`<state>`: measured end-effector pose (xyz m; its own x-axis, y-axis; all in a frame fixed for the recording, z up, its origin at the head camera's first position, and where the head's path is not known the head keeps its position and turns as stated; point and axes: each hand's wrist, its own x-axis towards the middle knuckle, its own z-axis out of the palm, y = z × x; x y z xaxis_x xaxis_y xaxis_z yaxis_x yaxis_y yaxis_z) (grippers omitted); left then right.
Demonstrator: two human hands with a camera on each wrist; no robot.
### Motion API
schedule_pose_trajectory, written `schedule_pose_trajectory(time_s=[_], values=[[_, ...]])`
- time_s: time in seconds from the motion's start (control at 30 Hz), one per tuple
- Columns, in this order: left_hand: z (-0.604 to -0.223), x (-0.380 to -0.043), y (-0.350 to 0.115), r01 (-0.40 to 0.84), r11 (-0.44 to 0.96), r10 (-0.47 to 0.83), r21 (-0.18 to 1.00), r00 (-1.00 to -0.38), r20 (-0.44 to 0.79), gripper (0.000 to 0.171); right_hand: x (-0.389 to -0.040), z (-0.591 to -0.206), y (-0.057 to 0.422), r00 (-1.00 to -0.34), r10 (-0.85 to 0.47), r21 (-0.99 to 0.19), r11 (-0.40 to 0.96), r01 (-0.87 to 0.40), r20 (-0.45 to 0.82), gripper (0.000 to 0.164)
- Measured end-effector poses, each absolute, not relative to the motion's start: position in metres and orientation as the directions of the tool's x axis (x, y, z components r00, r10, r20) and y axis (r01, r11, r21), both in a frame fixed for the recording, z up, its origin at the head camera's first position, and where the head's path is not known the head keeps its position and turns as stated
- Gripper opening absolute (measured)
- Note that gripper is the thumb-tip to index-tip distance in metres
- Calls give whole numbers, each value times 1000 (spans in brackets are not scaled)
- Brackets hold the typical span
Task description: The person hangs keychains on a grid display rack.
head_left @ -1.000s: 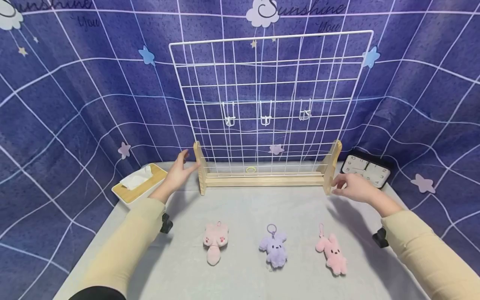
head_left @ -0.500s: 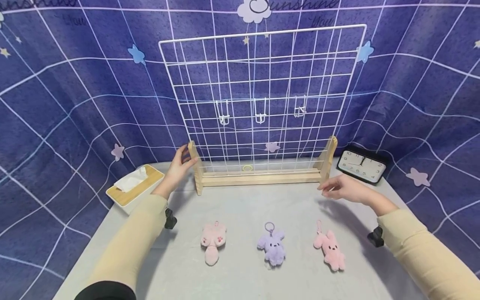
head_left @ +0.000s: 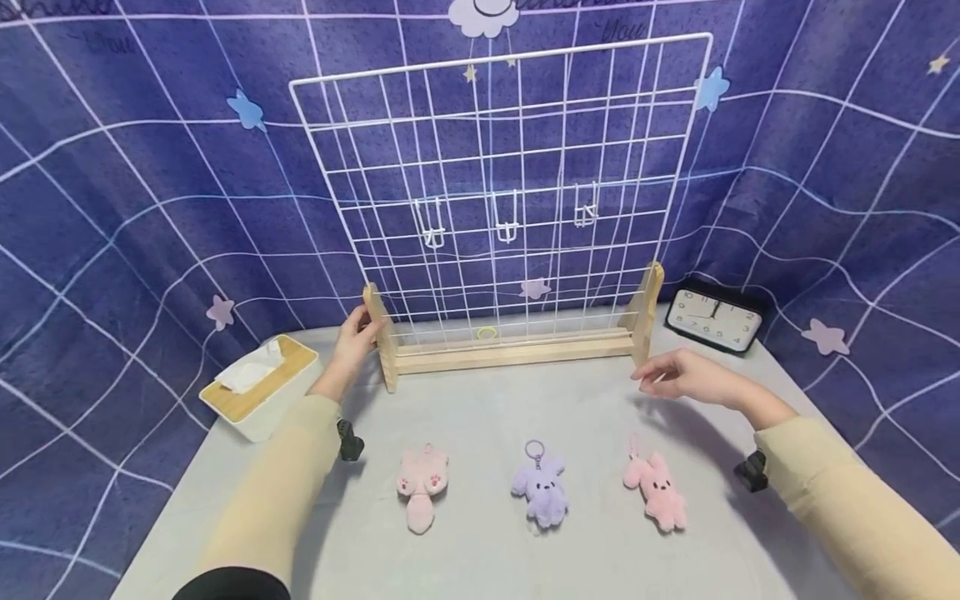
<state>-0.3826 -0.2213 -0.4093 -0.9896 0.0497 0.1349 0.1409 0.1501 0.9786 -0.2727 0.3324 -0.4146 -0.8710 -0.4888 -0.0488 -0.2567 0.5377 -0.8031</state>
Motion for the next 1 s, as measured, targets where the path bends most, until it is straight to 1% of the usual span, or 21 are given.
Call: schedule_pose_trajectory(time_s=[0.17,0.33,0.47,0.6,0.77,1.0], values=[[-420,-392,-224,124,88,24,988,-992,122,48,-272,-420,332,-874,-478,-805,551,-221,-87,33],[-435,-399,-225,121,16,13,993,-993,121,35,-274,-429,328,-854,-504,-803,559,-208,-130,29],[-439,-401,-221,132,-1,1,991,-991,132,27,-274,-442,327,-835,-528,-801,562,-205,-157,21],[-437,-401,-221,127,-4,9,992,-992,127,27,-274,-450,322,-816,-552,-785,577,-226,-171,13],[-438,-402,-221,109,-17,35,994,-993,109,29,-273,-456,318,-826,-536,-740,625,-249,-174,8],[-441,-405,-222,99,-39,45,994,-994,101,28,-275,-464,314,-847,-507,-660,693,-292,-157,10]])
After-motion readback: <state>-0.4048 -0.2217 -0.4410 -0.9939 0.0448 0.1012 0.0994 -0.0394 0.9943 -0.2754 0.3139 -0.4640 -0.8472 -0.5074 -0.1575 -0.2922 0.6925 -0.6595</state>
